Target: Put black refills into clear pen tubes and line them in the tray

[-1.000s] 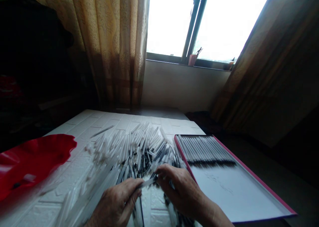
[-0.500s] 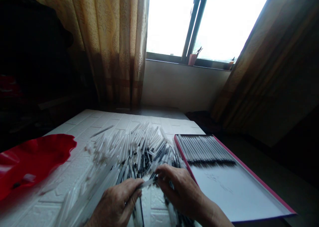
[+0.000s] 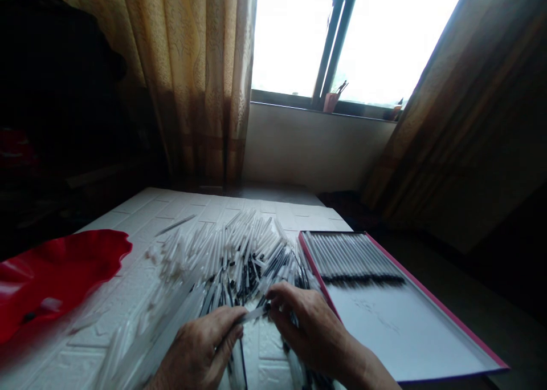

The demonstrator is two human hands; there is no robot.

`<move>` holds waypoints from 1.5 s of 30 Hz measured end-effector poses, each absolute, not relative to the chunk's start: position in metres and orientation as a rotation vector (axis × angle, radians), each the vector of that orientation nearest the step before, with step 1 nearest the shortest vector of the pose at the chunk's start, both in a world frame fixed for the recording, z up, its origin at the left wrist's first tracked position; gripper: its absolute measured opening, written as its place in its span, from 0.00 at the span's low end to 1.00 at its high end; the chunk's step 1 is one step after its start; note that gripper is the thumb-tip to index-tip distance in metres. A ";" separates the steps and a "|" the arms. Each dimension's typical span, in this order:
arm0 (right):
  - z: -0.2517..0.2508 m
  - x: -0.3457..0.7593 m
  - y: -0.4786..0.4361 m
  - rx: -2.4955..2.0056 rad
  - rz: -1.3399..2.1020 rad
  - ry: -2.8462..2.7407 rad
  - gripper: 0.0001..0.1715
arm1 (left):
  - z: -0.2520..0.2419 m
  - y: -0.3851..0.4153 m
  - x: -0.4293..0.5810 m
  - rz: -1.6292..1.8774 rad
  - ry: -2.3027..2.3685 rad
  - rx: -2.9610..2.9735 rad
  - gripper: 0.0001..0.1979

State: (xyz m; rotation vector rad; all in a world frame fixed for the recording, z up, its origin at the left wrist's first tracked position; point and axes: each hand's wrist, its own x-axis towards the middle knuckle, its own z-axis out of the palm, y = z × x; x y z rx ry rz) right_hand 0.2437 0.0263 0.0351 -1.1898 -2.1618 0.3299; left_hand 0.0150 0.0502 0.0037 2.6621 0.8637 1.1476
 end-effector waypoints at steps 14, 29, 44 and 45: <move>0.036 0.244 0.028 -1.206 0.347 -2.172 0.07 | 0.007 0.047 0.017 1.131 0.891 2.586 0.10; 0.036 0.255 0.032 -1.283 0.403 -2.133 0.07 | 0.009 0.049 0.012 0.896 1.009 2.497 0.15; 0.042 0.255 0.030 -1.296 0.415 -2.115 0.08 | 0.006 0.048 0.013 0.911 1.012 2.510 0.15; 0.042 0.255 0.030 -1.301 0.413 -2.119 0.08 | 0.007 0.048 0.013 0.910 1.012 2.507 0.15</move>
